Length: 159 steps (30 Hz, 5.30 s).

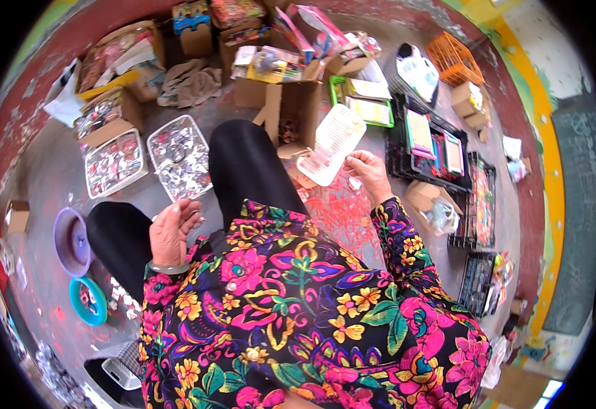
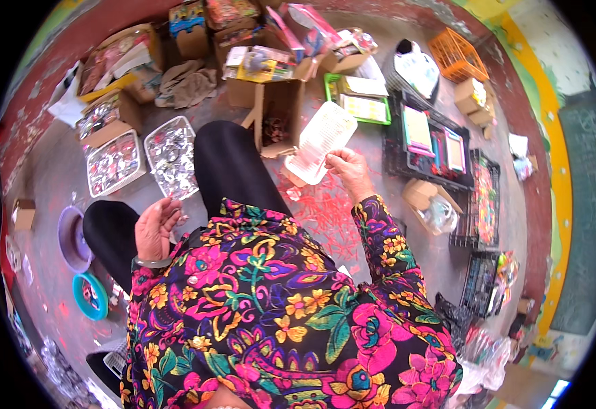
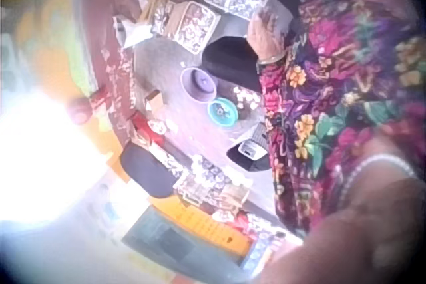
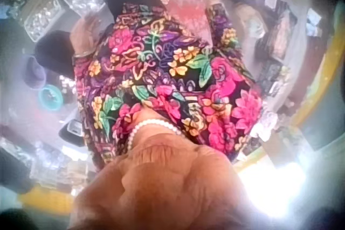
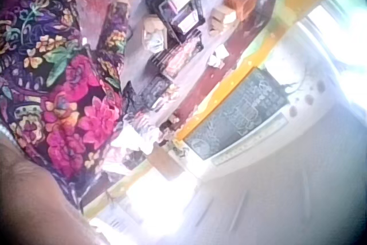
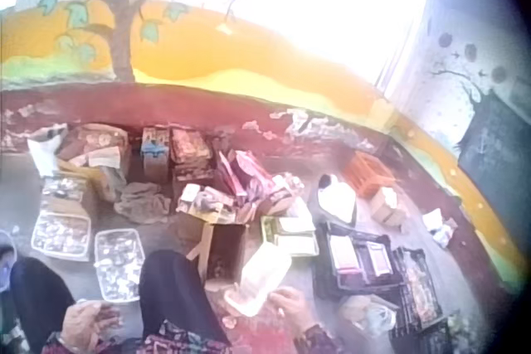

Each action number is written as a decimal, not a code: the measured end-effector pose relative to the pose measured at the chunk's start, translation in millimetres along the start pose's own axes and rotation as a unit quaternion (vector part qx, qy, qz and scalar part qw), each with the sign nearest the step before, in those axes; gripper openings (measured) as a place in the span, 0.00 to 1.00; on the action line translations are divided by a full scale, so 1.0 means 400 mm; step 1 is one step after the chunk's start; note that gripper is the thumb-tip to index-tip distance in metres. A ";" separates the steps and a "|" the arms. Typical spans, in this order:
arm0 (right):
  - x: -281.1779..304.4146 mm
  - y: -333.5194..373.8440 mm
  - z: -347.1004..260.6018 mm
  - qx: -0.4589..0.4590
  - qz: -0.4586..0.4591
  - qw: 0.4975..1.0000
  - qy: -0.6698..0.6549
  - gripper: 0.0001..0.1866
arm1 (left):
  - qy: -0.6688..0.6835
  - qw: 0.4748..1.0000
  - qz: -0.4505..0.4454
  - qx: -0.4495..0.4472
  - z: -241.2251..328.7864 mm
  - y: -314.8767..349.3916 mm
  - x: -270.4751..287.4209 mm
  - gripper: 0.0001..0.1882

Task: The person sits on the floor and wraps small candies in clear plastic wrappers by hand. They pick up a candy, place it in a wrapper, and fold the wrapper around it, then place the wrapped item into a white basket.

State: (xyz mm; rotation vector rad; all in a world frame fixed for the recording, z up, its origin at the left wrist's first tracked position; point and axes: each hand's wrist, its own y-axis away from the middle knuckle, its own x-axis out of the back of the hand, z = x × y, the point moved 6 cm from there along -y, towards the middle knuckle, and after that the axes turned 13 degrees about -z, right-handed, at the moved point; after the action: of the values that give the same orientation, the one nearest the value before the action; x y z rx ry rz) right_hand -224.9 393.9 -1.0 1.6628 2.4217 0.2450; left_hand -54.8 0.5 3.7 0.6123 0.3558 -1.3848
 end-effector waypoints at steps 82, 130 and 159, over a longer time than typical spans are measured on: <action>-0.301 -0.080 -0.041 -0.072 -0.196 0.976 -0.062 0.14 | 0.032 0.999 -0.033 0.028 0.045 -0.010 -0.092 0.16; -0.673 -0.047 -0.166 0.185 -0.389 0.900 0.067 0.12 | 0.221 0.967 -0.119 0.036 0.087 0.005 -0.101 0.17; -0.688 -0.049 -0.150 0.102 -0.385 0.916 0.041 0.05 | -0.139 0.987 -0.043 -0.061 0.109 0.011 -0.137 0.10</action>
State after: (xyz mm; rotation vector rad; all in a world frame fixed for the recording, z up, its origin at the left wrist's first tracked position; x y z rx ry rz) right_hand -160.9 128.3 70.3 0.6346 3.0152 -0.0661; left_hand -64.8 18.7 70.7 0.2998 0.2413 -1.4974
